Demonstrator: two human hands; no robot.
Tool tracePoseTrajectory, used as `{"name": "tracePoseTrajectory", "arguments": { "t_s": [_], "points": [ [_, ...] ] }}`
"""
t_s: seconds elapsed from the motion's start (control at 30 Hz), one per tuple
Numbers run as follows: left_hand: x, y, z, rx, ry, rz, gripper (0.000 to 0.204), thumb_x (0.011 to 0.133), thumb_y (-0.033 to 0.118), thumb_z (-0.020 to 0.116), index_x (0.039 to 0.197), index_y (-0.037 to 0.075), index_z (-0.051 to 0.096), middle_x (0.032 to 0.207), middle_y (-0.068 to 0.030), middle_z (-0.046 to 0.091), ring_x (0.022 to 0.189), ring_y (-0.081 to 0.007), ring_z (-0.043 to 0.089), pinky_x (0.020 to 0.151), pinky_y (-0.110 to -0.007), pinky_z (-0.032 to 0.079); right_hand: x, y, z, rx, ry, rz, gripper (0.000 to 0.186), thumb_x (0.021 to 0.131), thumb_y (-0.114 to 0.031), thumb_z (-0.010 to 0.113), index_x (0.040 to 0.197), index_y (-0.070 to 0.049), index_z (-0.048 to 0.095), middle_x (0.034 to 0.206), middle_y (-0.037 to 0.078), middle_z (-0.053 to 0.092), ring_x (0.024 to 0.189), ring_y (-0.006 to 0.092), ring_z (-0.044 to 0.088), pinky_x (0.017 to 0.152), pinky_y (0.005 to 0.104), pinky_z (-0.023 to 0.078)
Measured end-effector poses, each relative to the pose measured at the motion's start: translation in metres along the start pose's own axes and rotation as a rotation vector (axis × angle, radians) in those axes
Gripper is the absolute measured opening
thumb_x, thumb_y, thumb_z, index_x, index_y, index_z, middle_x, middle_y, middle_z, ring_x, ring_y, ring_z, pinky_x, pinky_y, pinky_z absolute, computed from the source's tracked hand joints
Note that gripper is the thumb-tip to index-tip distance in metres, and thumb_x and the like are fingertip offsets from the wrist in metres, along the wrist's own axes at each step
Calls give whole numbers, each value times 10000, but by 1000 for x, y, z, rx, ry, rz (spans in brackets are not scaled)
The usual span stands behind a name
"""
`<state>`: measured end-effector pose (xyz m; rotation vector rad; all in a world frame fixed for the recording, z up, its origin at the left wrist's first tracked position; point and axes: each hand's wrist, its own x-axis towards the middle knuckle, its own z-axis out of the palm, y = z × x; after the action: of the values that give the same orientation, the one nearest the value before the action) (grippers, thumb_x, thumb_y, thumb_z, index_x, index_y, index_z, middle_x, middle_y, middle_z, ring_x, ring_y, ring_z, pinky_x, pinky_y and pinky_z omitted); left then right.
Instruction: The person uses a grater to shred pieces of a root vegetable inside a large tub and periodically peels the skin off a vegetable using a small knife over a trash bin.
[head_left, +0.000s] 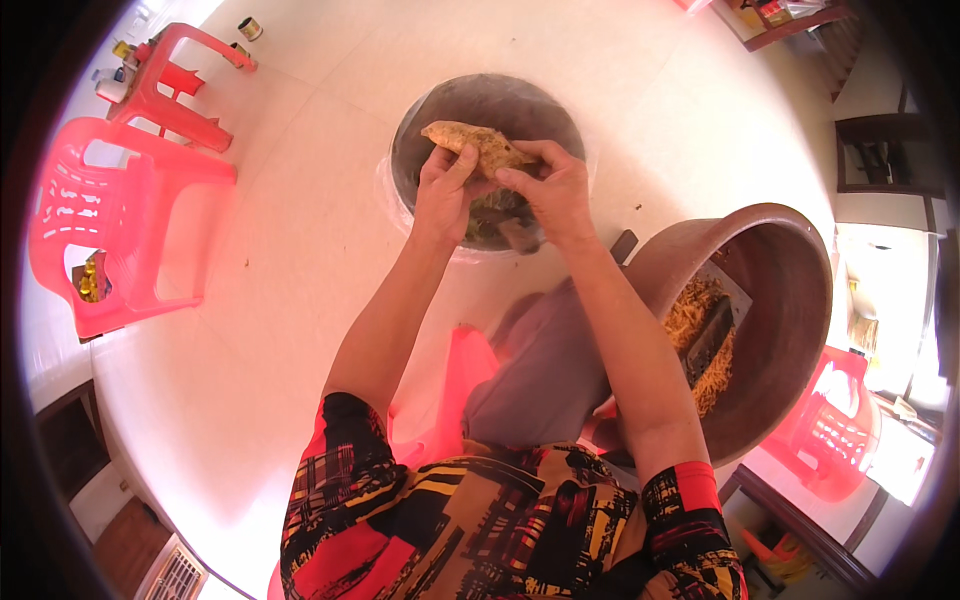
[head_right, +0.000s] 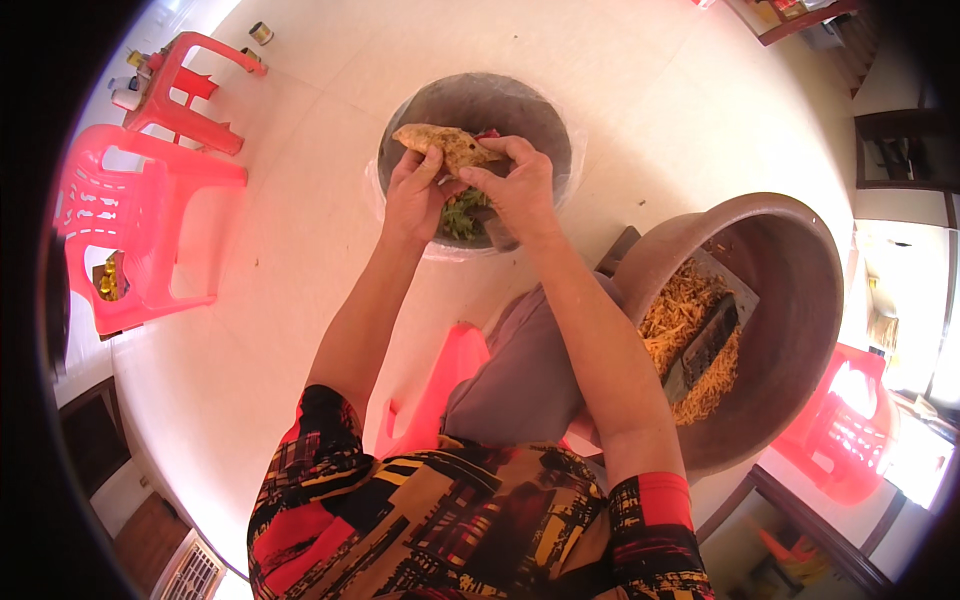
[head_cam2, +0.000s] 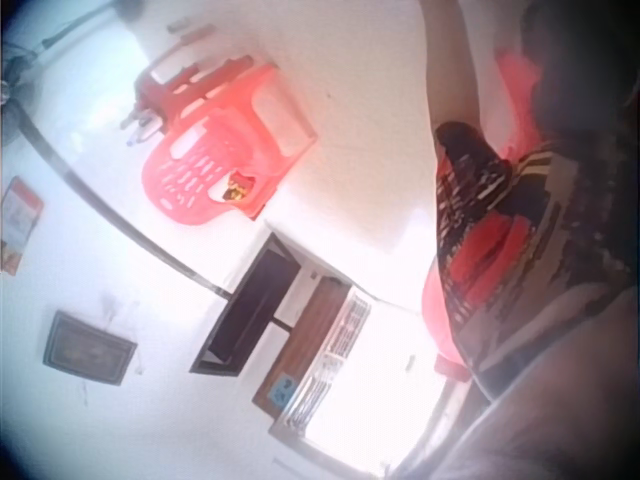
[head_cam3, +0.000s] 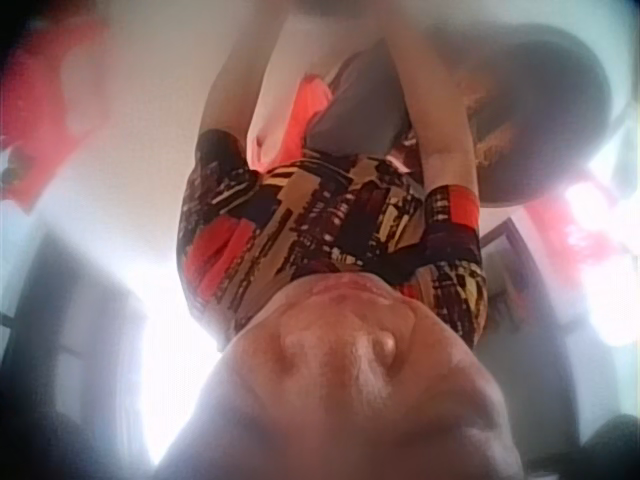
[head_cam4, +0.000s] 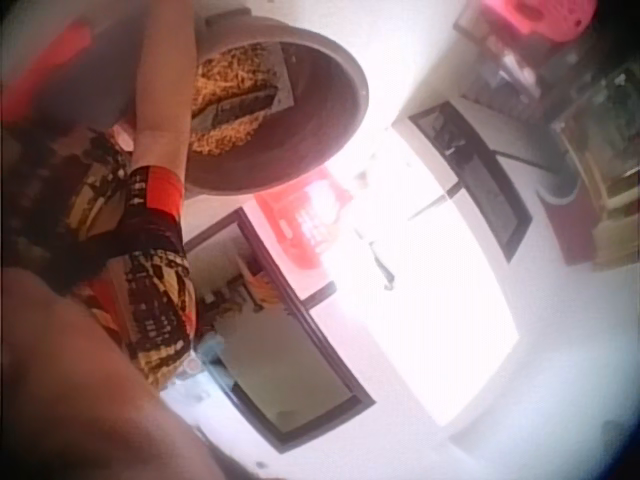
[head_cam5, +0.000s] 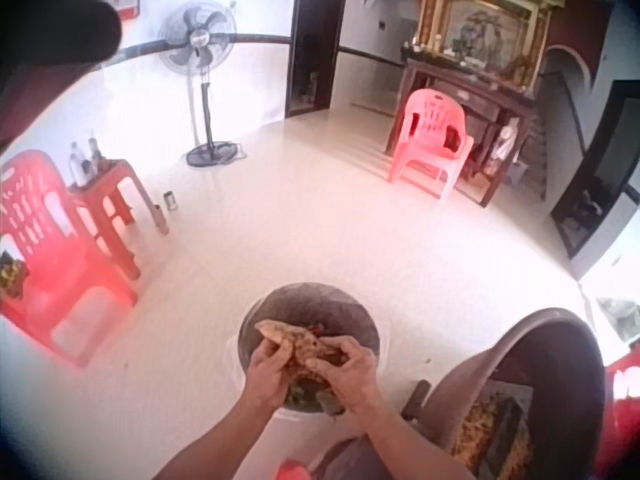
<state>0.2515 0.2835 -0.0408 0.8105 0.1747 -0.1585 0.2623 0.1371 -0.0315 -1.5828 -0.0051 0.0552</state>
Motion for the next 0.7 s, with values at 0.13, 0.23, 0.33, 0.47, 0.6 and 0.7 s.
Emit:
{"name": "tracePoseTrajectory", "arguments": {
  "t_s": [0.13,0.23,0.33,0.47,0.6,0.7],
  "points": [
    [3,-4,-8,-21,0,4,298,925,217,550,1160,40,501,1158,-102,590,1021,-198,594,801,-361,532,2,9,1,22,-12,0,381,629,-61,793,969,40,653,950,112,636,881,163,602,801,274,470],
    [4,-4,-12,-21,6,-4,305,924,218,552,1166,40,500,1157,-97,593,1023,-197,594,785,-349,537,1,7,3,-28,-12,-4,384,632,-67,790,972,43,651,944,116,636,872,165,605,792,275,474],
    [6,-8,-13,-18,-16,7,313,929,225,543,1173,35,497,1157,-106,591,1020,-198,596,764,-345,543,3,13,1,-55,-19,-24,378,642,-76,783,973,46,650,935,120,636,859,168,608,785,277,478],
    [10,-9,-18,-41,13,-14,321,933,234,533,1177,28,497,1154,-119,589,1016,-203,598,752,-347,547,3,12,3,-88,-35,-59,380,658,-80,771,994,45,642,927,122,642,847,171,613,779,274,480],
    [13,-2,-26,29,4,-29,330,929,232,541,1175,18,498,1124,-119,593,1008,-195,598,774,-338,539,3,5,2,-63,-134,67,378,713,-129,758,1021,48,629,965,120,639,885,166,607,787,280,479],
    [15,12,-24,250,-83,45,342,907,200,567,1184,12,496,1083,-95,606,979,-181,601,796,-314,516,7,-7,-1,63,-166,235,413,757,-196,746,1059,50,607,993,116,632,906,164,600,787,285,482]
  ]
}}
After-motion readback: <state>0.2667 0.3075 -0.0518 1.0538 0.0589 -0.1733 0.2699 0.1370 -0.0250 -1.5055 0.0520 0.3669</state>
